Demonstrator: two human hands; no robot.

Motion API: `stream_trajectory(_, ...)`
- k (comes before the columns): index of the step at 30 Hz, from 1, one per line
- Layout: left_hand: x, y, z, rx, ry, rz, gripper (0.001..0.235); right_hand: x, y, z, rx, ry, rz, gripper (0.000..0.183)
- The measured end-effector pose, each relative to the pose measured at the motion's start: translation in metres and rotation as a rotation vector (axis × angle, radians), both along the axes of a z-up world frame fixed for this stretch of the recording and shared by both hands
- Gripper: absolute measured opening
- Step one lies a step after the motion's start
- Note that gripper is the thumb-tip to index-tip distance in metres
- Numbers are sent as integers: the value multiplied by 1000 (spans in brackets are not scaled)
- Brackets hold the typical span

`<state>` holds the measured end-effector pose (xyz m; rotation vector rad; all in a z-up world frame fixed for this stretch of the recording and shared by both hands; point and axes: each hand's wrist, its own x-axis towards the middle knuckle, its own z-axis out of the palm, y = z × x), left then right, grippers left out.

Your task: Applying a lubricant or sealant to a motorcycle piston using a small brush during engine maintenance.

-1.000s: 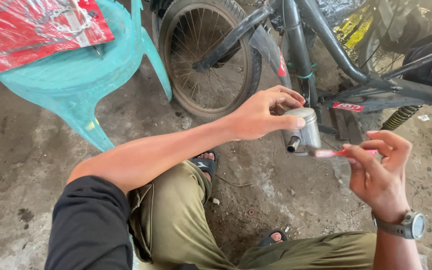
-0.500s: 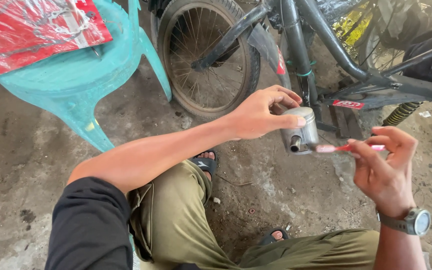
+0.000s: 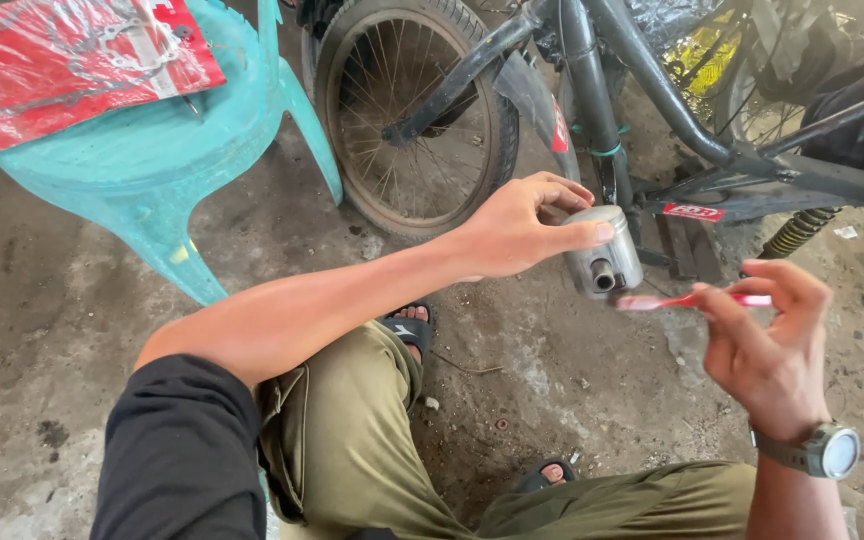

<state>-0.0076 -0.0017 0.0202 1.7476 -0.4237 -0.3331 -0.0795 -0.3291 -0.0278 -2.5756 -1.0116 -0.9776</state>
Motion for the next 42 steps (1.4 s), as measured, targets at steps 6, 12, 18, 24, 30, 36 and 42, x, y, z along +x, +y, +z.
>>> stream_trajectory(6,-3,-1,5,-59,80,25,66,-1,-9,2,-31,-48,-88,33)
stream_trajectory(12,-3,-4,7,-155,153,57,65,-6,4,2,25,-40,-2,20)
stream_trajectory(18,-5,0,12,-118,164,27,67,-2,-14,5,108,-14,-85,10)
stream_trajectory(24,-1,-4,0,-141,105,-32,59,-3,5,-1,88,31,24,24)
stream_trajectory(30,1,-1,-5,-54,8,-53,70,0,2,2,130,38,-16,16)
stream_trajectory(36,3,-3,-18,-63,-137,-176,61,0,6,5,151,74,-2,16)
stream_trajectory(42,0,-7,-12,-98,-144,-241,53,-9,9,4,179,146,74,22)
